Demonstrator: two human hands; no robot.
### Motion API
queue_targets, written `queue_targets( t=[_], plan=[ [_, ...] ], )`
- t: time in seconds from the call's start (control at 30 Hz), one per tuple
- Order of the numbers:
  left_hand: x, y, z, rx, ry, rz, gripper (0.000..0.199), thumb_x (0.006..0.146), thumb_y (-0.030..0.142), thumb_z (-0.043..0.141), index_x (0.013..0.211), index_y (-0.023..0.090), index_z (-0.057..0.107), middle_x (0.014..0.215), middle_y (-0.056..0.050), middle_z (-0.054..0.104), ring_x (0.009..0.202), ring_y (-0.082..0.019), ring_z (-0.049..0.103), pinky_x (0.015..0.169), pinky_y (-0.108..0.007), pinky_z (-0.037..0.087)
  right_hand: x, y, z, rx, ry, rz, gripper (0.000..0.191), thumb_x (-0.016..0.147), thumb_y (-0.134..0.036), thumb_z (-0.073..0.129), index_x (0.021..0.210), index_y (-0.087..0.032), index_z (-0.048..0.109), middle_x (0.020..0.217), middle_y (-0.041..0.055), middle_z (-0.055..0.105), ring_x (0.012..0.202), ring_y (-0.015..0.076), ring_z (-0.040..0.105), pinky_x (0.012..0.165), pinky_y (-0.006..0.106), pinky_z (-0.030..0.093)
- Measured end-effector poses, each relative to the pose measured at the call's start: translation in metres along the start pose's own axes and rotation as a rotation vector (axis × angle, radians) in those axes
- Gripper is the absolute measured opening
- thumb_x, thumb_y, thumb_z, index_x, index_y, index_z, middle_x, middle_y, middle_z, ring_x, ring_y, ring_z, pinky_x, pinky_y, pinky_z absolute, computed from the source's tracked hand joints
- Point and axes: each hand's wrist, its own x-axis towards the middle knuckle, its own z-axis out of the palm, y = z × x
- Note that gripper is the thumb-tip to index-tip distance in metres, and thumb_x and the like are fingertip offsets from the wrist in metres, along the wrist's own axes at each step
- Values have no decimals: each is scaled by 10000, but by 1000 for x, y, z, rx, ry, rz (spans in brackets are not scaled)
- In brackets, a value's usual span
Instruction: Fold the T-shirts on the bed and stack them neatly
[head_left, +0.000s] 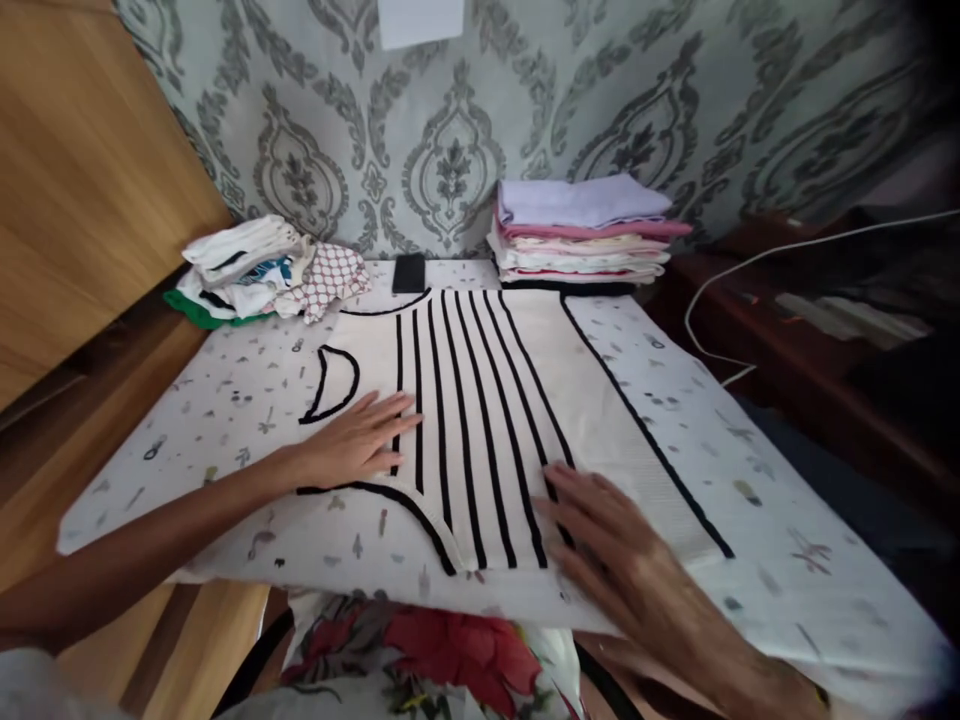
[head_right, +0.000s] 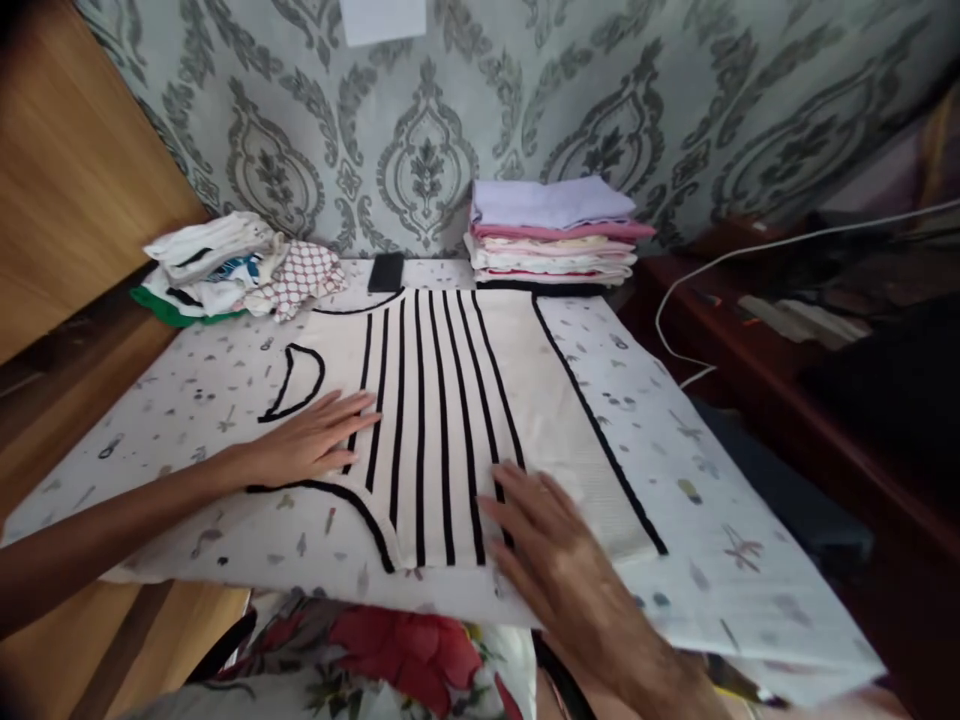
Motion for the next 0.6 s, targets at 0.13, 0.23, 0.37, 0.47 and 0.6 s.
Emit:
queue_targets(
  t=[0.13,0.23,0.37,0.47,0.6],
  plan=[
    [-28,1,11,60,22,5,567,1046,486,361,1567,268,309,1672,-71,233,1548,-228,184,1266,-449,109,22,-27,14,-4,-88,-146,466,943,-273,576,1407,-318,561,1497,89,535,1372,304,515,1089,593,490],
    [-47,2,13,86,34,28,550,1041,481,391,1566,338,309,1676,-42,221,1546,-232,192,1261,-460,112,22,-37,16,12,-120,-187,425,932,-249,598,1353,-303,617,1494,85,541,1402,293,482,1136,573,435],
    [-69,-10,14,107,37,46,523,1045,474,382,1552,351,349,1673,-41,231,1544,-240,202,1257,-471,109,17,-46,12,92,-161,-169,390,933,-201,590,1305,-296,653,1457,66,584,1425,267,454,1177,563,368],
    [-80,-14,11,107,67,65,518,1043,457,389,1550,354,352,1660,-38,280,1529,-242,254,1251,-478,155,13,-49,7,115,-185,-141,366,946,-175,567,1283,-281,663,1412,70,623,1401,248,487,1163,547,395],
    [-74,10,4,110,167,123,526,1011,435,472,1513,287,417,1575,-87,444,1454,-253,404,1233,-501,230,1,-39,-6,90,-157,-106,339,950,-199,586,1275,-263,657,1380,84,644,1343,242,551,1131,515,456]
  ],
)
